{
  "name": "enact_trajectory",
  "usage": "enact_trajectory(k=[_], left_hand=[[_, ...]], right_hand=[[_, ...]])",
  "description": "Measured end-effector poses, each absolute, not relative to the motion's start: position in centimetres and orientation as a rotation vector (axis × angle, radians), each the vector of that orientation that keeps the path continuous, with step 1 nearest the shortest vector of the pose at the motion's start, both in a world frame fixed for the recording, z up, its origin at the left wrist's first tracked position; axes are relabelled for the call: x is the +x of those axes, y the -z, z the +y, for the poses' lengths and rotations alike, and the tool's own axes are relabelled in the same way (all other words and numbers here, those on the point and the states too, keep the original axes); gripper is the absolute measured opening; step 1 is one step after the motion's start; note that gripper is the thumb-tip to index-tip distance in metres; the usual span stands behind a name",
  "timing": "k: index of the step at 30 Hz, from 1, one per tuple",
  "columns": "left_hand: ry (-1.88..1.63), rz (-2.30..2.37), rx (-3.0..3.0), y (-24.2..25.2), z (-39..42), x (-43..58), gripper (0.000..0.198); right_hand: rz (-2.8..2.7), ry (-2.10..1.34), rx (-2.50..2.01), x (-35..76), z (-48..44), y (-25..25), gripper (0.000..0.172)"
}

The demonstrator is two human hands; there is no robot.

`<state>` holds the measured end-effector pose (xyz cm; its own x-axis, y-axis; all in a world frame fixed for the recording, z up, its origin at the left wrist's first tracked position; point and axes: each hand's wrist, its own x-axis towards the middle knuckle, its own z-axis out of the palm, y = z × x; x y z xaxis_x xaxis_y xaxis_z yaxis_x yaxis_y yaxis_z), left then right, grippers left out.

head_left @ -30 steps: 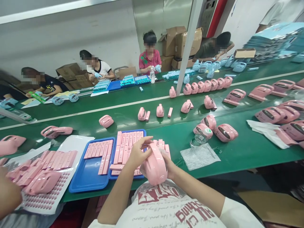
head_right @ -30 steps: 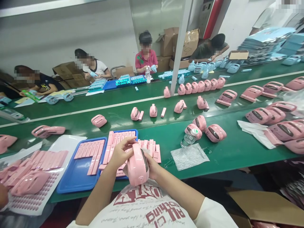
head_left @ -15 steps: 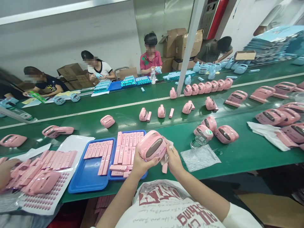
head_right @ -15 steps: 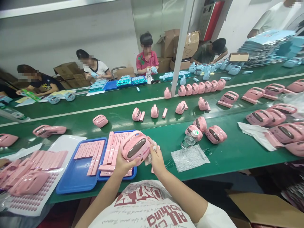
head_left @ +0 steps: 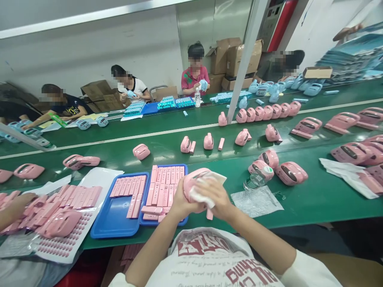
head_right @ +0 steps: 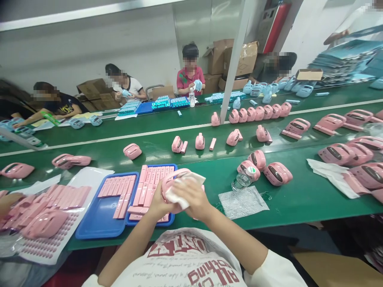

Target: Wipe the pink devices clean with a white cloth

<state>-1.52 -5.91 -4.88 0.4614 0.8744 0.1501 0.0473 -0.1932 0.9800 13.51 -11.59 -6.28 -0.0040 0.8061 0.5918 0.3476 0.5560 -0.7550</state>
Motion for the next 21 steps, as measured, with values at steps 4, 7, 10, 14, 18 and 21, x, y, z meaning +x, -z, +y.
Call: enact_trajectory(k=[4,7,10,14,18,21], left_hand=[[-0.858,0.721,1.447,4.5,-5.8,-2.8,0.083],[-0.754,0.759,1.590,4.6,-5.7,-3.2,0.098],[-0.601,0.847,1.866,4.9,-5.7,-2.7,0.108],[-0.525,0.930,2.141,5.8,-5.8,-1.3,0.104],[-0.613,0.977,2.352,6.9,-5.6,-1.2,0.102],[-0.677,0.888,2.455,7.6,-5.4,-2.3,0.102]], right_hand=[[-0.730,-0.599,-1.151,15.6,-10.6,6.3,0.053],[-0.773,-0.822,-1.219,15.9,-9.9,5.4,0.050],[-1.259,-0.774,-1.336,14.7,-9.6,4.5,0.039],[-1.709,-0.421,-1.447,12.2,-9.5,4.3,0.018],[-1.606,-0.579,-1.398,12.1,-9.0,4.7,0.018],[-1.414,-0.693,-1.371,14.3,-7.5,4.9,0.035]])
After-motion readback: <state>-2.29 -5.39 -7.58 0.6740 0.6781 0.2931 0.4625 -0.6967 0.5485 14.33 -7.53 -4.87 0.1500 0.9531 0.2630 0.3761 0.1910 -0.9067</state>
